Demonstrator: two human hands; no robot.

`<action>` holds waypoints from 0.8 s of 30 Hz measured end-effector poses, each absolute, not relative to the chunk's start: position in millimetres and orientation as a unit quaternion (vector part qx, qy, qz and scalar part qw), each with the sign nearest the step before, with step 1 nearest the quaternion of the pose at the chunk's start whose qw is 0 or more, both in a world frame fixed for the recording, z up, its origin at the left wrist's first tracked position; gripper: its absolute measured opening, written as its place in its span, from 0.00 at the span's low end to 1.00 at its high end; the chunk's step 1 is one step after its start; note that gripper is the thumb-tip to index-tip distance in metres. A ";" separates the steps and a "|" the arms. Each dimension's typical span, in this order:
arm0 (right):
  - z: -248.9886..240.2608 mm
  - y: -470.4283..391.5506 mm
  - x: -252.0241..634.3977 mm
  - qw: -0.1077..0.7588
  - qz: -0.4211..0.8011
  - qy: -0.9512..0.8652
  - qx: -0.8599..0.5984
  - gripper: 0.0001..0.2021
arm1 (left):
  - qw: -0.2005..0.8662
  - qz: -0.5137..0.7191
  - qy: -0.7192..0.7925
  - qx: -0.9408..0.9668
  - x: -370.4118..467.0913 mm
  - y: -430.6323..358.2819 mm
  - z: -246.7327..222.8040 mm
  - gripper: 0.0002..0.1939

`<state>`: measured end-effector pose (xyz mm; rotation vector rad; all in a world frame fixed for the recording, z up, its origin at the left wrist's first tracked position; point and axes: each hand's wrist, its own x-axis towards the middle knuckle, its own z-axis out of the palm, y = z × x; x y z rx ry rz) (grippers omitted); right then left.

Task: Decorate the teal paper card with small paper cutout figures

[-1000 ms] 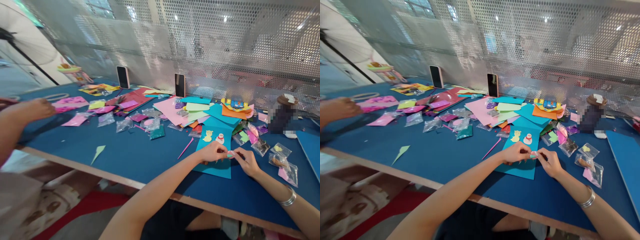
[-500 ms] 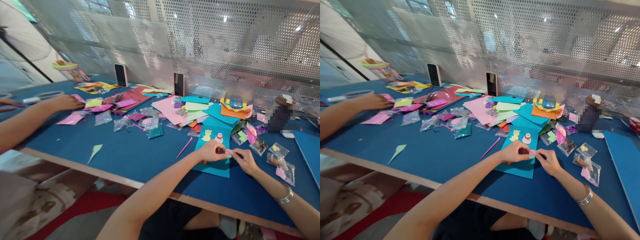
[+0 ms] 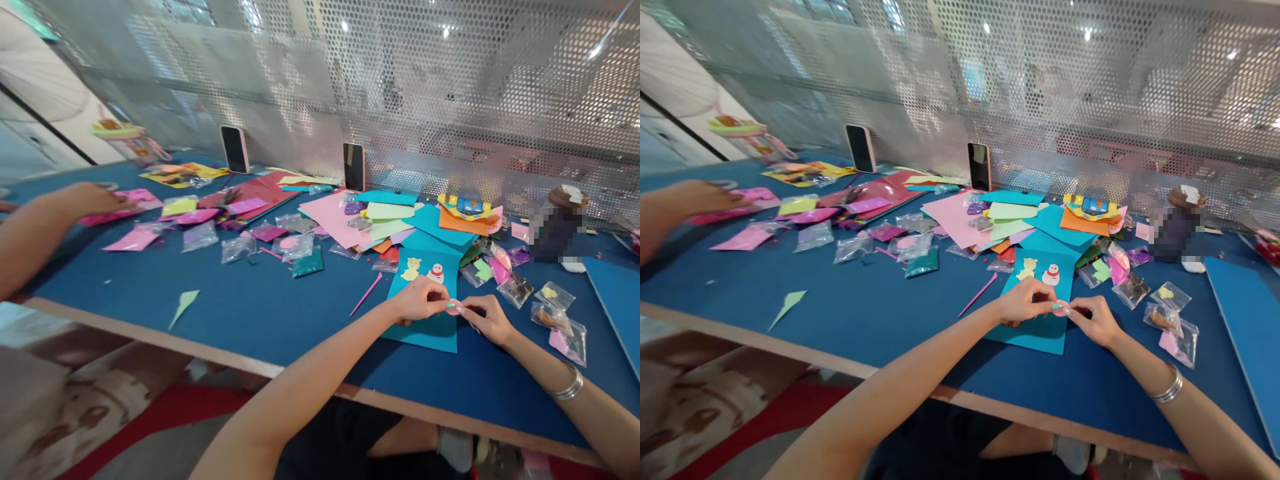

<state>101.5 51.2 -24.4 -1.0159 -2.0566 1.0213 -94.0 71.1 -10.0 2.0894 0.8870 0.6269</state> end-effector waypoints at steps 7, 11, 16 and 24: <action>-27.3 52.7 101.6 0.321 0.389 -0.769 -0.394 0.18 | 0.356 0.260 0.377 0.814 -92.5 74.0 -11.9 0.15; -25.3 52.0 100.6 0.312 0.396 -0.765 -0.401 0.18 | 0.347 0.261 0.367 0.823 -91.6 72.0 -11.4 0.13; -25.4 53.2 98.1 0.294 0.362 -0.789 -0.399 0.15 | 0.341 0.248 0.348 0.837 -91.2 70.1 -11.3 0.12; -29.7 55.1 99.1 0.317 0.360 -0.776 -0.409 0.18 | 0.305 0.243 0.358 0.848 -93.0 75.9 -15.8 0.13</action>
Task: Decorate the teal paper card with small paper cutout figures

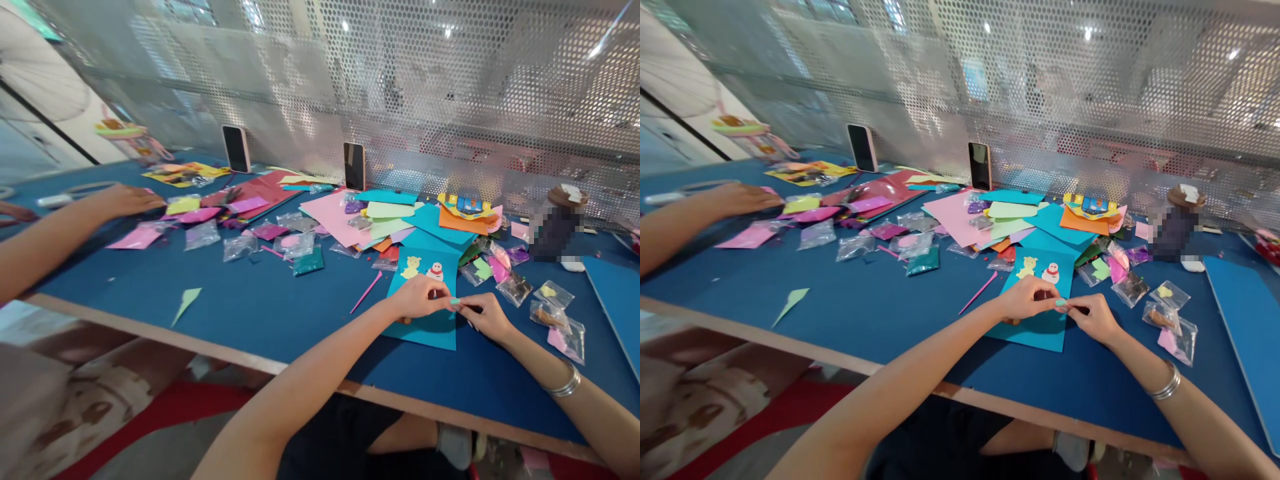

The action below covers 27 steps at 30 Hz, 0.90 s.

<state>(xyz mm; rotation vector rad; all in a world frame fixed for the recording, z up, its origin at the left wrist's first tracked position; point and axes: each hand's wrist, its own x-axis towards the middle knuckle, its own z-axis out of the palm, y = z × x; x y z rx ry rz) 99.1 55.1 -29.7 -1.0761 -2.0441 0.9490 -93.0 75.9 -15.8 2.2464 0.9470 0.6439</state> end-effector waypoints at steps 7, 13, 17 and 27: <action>-26.2 54.4 98.9 0.312 0.397 -0.751 -0.427 0.18 | 0.279 0.243 0.347 0.862 -93.8 75.8 -13.9 0.14; -25.5 59.2 100.5 0.248 0.440 -0.744 -0.438 0.18 | 0.271 0.248 0.350 0.862 -94.0 76.9 -15.7 0.13; -29.0 62.2 102.3 0.252 0.432 -0.751 -0.430 0.18 | 0.286 0.242 0.362 0.854 -94.8 77.7 -17.2 0.15; -33.1 62.7 101.7 0.258 0.414 -0.755 -0.438 0.17 | 0.336 0.249 0.359 0.834 -93.1 79.2 -19.0 0.14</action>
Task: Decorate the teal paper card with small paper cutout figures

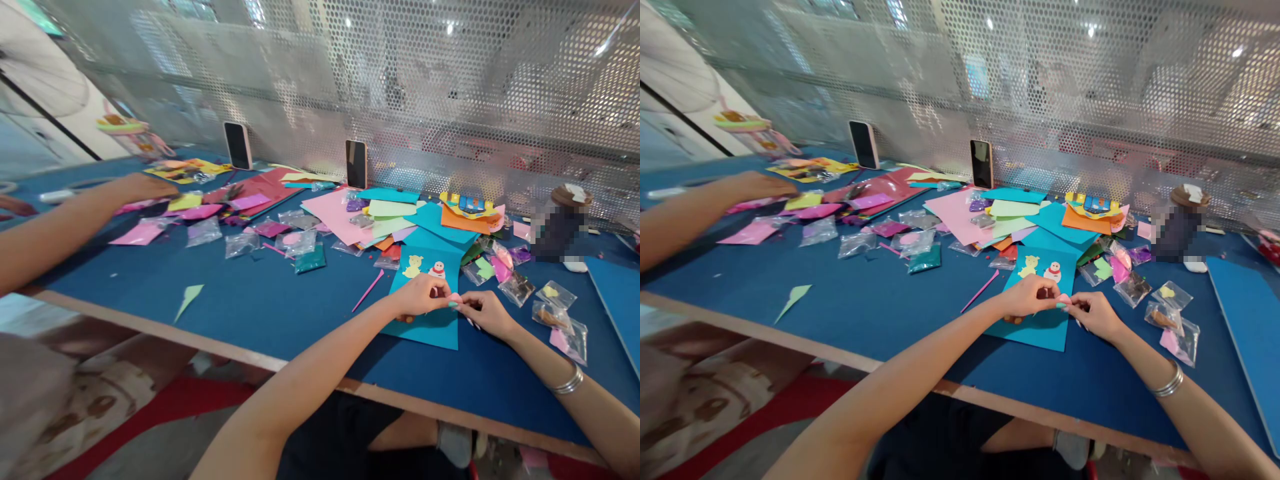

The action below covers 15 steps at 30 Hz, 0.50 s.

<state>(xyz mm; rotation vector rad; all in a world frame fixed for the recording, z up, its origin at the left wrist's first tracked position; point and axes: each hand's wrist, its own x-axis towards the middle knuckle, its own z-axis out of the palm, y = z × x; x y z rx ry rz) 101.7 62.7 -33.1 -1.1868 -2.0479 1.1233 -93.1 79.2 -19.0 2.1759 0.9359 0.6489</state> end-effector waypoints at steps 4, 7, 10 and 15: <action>-30.3 62.4 101.6 0.254 0.419 -0.757 -0.432 0.17 | 0.336 0.263 0.367 0.827 -93.6 79.8 -19.0 0.17; -29.3 62.4 101.8 0.244 0.426 -0.760 -0.425 0.16 | 0.338 0.269 0.370 0.822 -93.9 78.7 -16.9 0.18; -30.4 63.0 101.9 0.246 0.428 -0.757 -0.428 0.17 | 0.343 0.266 0.370 0.821 -93.7 76.9 -14.3 0.18; -31.6 63.4 101.0 0.254 0.421 -0.754 -0.436 0.17 | 0.318 0.251 0.373 0.835 -93.2 76.8 -14.4 0.20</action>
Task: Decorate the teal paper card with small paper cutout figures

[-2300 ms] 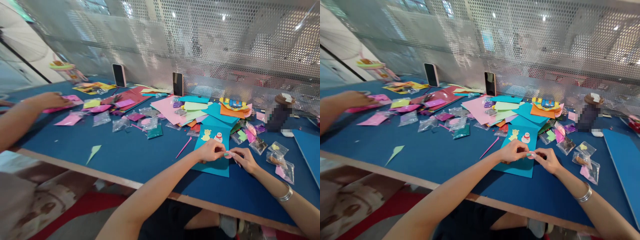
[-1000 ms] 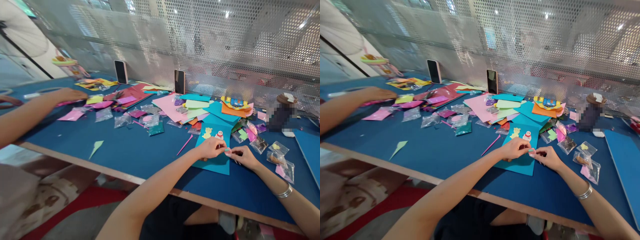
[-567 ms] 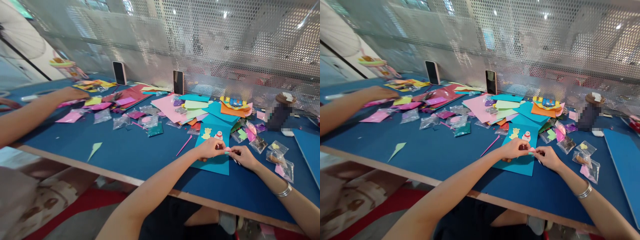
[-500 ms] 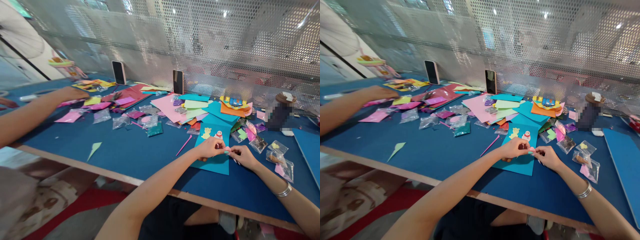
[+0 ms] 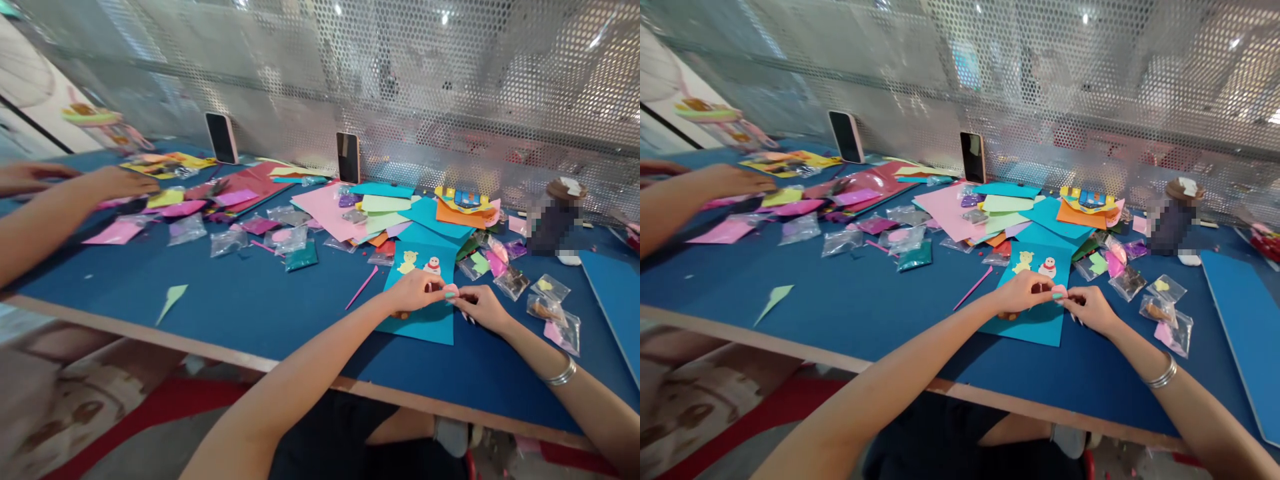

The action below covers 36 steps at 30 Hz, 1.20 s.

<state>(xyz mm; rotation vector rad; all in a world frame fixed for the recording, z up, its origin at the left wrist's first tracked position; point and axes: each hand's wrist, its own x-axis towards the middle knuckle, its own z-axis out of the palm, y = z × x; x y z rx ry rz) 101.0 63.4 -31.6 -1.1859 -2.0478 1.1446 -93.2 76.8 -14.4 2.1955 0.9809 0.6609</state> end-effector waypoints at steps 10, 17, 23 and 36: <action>-26.2 61.0 101.5 0.294 0.535 -0.686 -0.396 0.17 | 0.366 0.233 0.352 0.829 -93.7 75.4 -11.4 0.21; -24.1 57.6 94.9 0.304 0.520 -0.680 -0.419 0.17 | 0.381 0.225 0.345 0.828 -92.3 74.2 -12.6 0.19; -28.0 56.8 97.0 0.331 0.485 -0.683 -0.434 0.17 | 0.382 0.231 0.362 0.819 -92.3 76.3 -12.8 0.17; -23.9 59.1 98.5 0.266 0.532 -0.703 -0.389 0.17 | 0.428 0.209 0.343 0.810 -92.7 70.4 -10.6 0.17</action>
